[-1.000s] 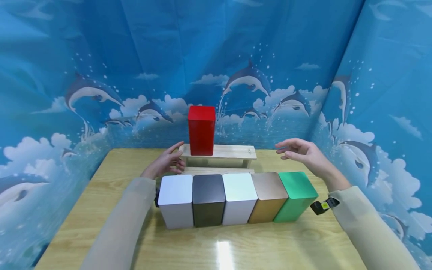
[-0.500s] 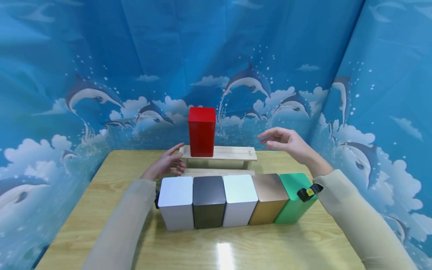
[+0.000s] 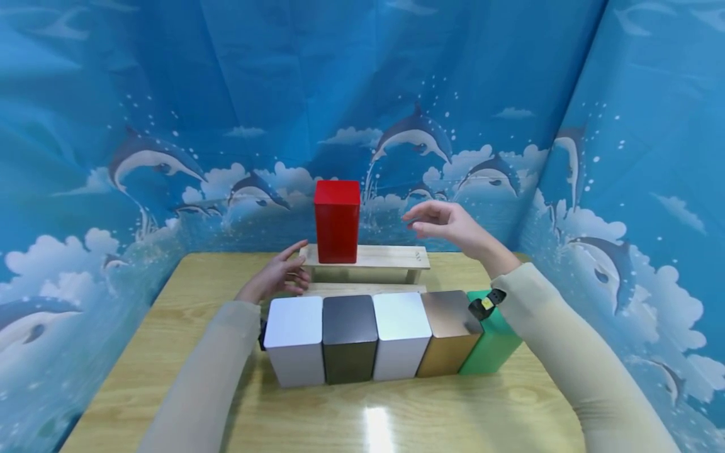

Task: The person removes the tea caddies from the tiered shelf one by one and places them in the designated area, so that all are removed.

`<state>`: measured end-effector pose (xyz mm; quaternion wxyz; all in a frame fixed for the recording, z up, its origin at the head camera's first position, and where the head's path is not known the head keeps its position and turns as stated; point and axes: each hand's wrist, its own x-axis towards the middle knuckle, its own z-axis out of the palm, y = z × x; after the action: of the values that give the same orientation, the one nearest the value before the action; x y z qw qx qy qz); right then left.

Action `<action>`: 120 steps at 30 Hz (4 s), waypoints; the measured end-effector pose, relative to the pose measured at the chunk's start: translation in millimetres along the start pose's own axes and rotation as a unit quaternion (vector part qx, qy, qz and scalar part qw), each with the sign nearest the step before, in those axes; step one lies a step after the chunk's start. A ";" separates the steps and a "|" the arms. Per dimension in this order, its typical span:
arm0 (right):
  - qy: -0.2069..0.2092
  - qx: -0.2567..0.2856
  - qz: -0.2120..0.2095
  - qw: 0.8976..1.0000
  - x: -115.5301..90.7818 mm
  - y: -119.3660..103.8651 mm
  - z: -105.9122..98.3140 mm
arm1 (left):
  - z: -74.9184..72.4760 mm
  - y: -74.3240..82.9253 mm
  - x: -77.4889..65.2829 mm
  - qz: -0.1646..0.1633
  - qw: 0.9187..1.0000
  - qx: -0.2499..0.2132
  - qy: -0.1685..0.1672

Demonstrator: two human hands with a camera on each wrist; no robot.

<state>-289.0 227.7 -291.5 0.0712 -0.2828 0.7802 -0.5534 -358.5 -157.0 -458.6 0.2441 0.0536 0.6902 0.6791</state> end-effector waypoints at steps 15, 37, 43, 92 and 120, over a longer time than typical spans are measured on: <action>0.024 0.021 0.006 0.999 31.4 7.4 14.8 | 1.7 -0.5 2.5 -0.006 1.000 -0.003 0.000; 0.085 0.042 0.036 0.995 82.0 17.3 37.2 | 1.0 -1.3 1.5 0.002 1.000 -0.002 0.016; 0.055 0.017 0.043 0.997 94.2 23.5 40.7 | 1.8 -0.5 0.6 -0.004 1.000 -0.001 0.018; 0.091 0.103 -0.001 0.990 105.4 31.9 58.8 | 1.9 -1.8 1.0 -0.005 1.000 -0.010 0.013; 0.142 0.143 -0.034 0.979 65.5 26.2 42.4 | 0.9 0.1 -0.9 -0.008 1.000 -0.024 0.002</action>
<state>-334.9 164.7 -317.9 -0.0197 -0.2143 0.6852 -0.6958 -357.4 -156.5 -458.3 0.2487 0.0409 0.6747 0.6937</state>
